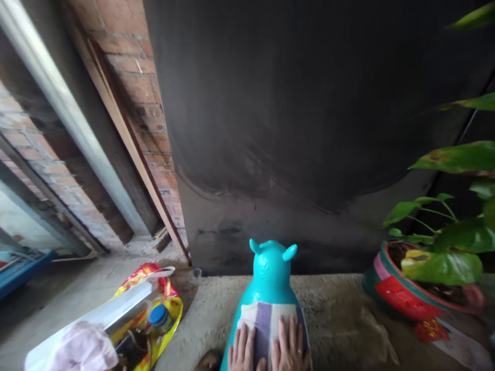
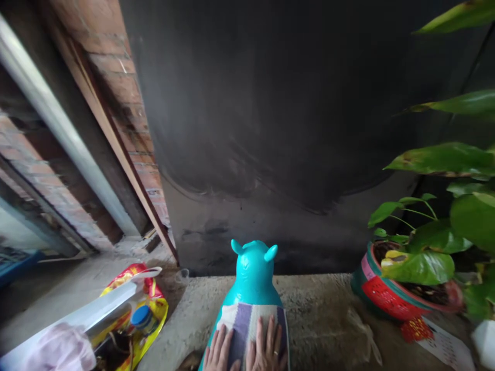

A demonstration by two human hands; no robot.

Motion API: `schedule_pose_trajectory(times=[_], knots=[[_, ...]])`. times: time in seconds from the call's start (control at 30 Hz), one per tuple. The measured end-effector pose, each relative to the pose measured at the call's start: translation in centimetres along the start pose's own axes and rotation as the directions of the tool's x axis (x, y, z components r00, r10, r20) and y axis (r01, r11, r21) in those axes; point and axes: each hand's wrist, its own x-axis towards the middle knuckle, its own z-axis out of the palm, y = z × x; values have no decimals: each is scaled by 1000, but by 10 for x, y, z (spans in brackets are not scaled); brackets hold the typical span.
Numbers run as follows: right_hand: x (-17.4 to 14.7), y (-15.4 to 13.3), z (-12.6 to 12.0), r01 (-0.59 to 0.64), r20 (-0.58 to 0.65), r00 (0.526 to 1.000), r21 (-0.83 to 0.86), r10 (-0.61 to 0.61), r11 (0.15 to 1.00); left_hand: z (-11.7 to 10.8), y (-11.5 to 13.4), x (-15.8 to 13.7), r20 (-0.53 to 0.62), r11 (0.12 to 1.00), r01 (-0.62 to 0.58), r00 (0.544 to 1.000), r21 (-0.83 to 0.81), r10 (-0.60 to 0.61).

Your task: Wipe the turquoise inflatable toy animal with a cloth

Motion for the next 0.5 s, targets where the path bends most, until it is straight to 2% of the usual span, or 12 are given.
schedule_pose_trajectory(times=[0.1, 0.17, 0.33, 0.43, 0.5], knots=[[23, -11, -16, -50, 98, 994, -67, 57, 996, -11, 11, 23, 188, 1000, 22, 982, -15, -19], [38, -18, -28, -67, 149, 985, -110, 83, 992, -19, 14, 39, 250, 998, 22, 968, -51, -8], [51, -26, -43, -85, 210, 972, -114, 108, 990, -26, 15, 55, 270, 997, 12, 963, -76, 9], [35, -21, -47, -122, 211, 969, -33, 126, 992, -22, 10, 44, 267, 996, 20, 964, -83, 3], [14, -15, -51, -85, 159, 984, 70, 73, 994, -18, 4, 27, 228, 996, 19, 974, -92, 3]])
